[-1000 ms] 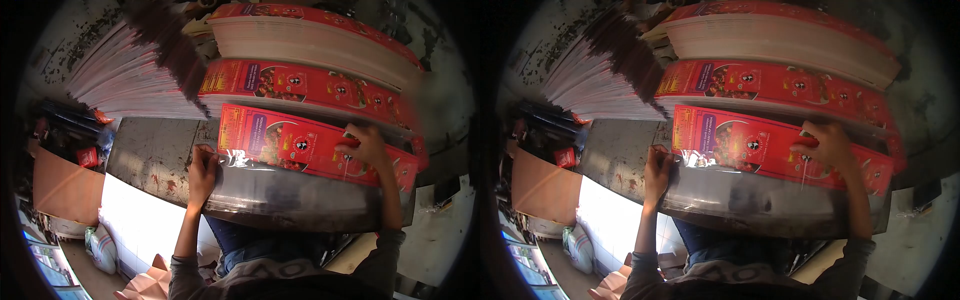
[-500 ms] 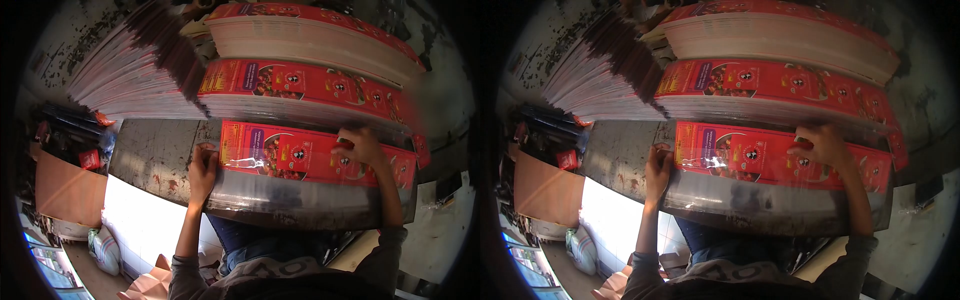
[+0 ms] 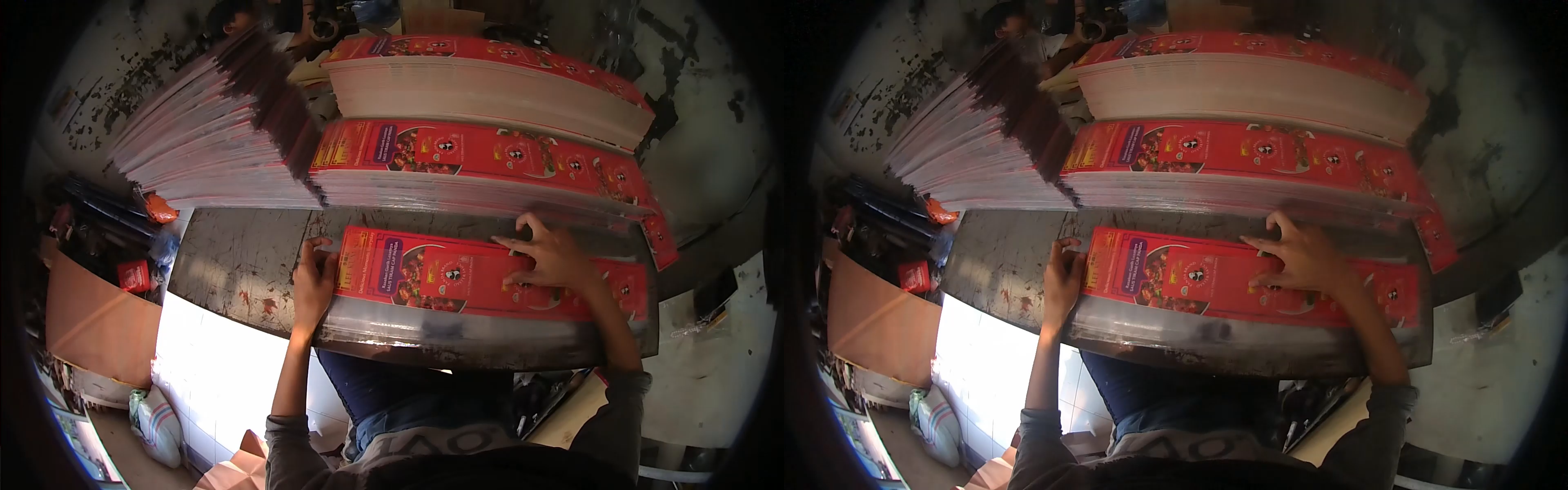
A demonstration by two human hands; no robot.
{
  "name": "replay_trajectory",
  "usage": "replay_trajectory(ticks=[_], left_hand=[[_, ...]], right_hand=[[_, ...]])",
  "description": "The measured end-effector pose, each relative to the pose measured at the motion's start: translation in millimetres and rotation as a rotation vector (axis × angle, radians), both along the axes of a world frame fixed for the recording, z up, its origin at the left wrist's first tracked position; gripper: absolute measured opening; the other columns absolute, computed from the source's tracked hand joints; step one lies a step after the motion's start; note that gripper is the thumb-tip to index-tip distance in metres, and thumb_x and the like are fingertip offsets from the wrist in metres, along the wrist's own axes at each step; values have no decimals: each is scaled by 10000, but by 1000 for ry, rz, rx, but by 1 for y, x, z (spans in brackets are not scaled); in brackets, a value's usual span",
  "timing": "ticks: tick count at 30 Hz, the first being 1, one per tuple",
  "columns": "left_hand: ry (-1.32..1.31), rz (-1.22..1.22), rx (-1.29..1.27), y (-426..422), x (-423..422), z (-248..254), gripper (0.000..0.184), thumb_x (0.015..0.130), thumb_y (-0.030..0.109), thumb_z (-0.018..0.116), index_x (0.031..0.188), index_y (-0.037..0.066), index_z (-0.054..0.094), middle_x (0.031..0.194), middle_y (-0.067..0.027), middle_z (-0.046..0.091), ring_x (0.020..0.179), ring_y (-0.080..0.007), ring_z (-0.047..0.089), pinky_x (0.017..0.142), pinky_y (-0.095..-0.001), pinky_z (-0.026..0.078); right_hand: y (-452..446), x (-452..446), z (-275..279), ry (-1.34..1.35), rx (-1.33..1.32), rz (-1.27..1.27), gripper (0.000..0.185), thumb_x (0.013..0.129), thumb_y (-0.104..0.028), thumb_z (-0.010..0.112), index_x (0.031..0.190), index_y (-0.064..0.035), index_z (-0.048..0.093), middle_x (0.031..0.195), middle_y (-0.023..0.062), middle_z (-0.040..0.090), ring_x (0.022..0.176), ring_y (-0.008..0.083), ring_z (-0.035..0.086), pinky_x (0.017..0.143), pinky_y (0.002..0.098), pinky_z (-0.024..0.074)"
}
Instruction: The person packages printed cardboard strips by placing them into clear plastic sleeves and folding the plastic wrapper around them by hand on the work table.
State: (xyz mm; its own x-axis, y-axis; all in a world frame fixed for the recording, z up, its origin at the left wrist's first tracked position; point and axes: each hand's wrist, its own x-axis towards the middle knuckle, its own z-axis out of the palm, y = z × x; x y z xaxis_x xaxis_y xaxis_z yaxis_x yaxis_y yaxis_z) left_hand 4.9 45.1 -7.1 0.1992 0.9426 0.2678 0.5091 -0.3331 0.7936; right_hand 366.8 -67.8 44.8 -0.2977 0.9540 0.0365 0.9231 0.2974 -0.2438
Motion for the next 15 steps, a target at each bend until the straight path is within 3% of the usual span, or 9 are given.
replay_trajectory(ticks=[2,4,5,7,8,12,15], left_hand=[[34,-15,-74,-2,2,8,240,868,75,540,1098,42,484,813,-132,621,708,-258,612,645,-344,464],[357,4,476,-5,9,10,306,863,156,579,1126,37,480,1015,-170,547,904,-324,554,755,-397,443],[350,-4,473,-4,10,12,306,863,156,579,1126,37,480,1015,-170,547,904,-324,554,755,-397,443],[359,-275,305,2,11,17,385,855,264,591,1144,36,478,1127,-176,456,1017,-366,467,832,-446,401],[438,-354,331,5,12,18,425,859,332,572,1156,41,485,1108,-157,479,990,-348,485,843,-445,401],[595,-529,491,21,19,19,458,843,361,579,1178,60,496,1114,-141,474,1031,-315,465,883,-436,379],[422,-528,345,23,23,19,461,809,324,613,1176,68,500,1114,-139,469,1042,-318,454,893,-434,373]], right_hand=[[-13,0,-12,1,47,-89,735,669,-590,673,1250,-158,544,1145,163,433,935,315,546,823,403,455],[-32,2,-13,79,47,-158,721,679,-534,697,1268,-158,520,1169,178,415,997,332,506,865,409,434],[-41,5,-13,155,48,-213,714,689,-477,720,1287,-157,496,1192,193,396,1060,350,466,907,415,414],[-59,15,-16,115,114,-280,698,689,-439,732,1279,-148,499,1207,192,386,1076,350,449,912,419,409],[-67,19,-18,83,184,-341,684,688,-400,744,1272,-139,501,1222,190,376,1092,351,433,917,424,403],[-86,27,-34,92,266,-422,660,690,-370,743,1255,-122,508,1192,183,402,1085,349,431,907,430,400],[-85,22,-36,50,252,-487,640,693,-345,738,1246,-117,511,1155,178,431,1073,342,440,893,440,396]])
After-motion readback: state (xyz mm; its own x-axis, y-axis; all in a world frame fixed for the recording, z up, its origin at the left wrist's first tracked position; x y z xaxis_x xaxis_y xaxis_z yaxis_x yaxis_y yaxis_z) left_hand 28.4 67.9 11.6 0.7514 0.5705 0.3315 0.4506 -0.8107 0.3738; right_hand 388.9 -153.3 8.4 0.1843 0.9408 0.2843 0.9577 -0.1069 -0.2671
